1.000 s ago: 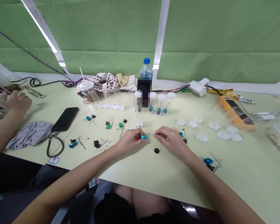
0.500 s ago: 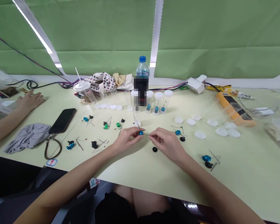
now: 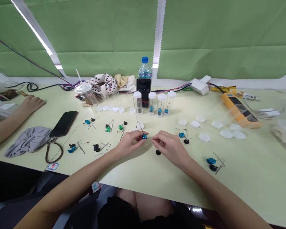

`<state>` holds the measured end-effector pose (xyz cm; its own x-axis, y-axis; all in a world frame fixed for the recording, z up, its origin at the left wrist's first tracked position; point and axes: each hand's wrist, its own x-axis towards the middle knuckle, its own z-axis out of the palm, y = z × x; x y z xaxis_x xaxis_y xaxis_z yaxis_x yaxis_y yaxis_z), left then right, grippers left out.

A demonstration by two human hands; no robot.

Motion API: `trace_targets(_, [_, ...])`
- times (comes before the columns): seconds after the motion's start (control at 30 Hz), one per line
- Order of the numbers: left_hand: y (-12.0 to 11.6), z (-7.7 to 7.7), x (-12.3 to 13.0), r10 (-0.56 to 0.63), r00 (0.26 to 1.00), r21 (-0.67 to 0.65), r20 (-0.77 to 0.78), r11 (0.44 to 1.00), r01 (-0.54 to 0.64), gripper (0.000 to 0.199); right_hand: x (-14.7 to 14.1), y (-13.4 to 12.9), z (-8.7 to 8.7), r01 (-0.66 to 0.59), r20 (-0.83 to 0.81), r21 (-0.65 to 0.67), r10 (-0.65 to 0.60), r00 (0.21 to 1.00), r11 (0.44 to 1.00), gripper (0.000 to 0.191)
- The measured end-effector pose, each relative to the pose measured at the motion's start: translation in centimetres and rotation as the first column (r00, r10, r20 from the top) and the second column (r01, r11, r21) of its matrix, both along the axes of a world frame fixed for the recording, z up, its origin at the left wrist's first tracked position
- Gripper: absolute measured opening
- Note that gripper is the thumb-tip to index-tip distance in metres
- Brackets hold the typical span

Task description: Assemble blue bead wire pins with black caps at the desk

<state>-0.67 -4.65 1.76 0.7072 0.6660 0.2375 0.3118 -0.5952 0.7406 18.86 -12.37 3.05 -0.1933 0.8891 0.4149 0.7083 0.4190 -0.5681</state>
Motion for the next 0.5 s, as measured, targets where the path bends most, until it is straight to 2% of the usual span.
trace_targets(0.23, [-0.01,-0.15,-0.02,0.005,1.0,0.046,0.012,0.999,-0.006,0.03,-0.12,-0.26,0.03,-0.012,0.055,0.039,0.01,0.998,0.999,0.016])
trace_targets(0.5, [0.15,-0.35,-0.19,-0.023,1.0,0.094,0.011,0.995,0.022,0.032,0.1,-0.22,-0.53,-0.018,0.269,0.224,-0.044,0.962,0.974,0.02])
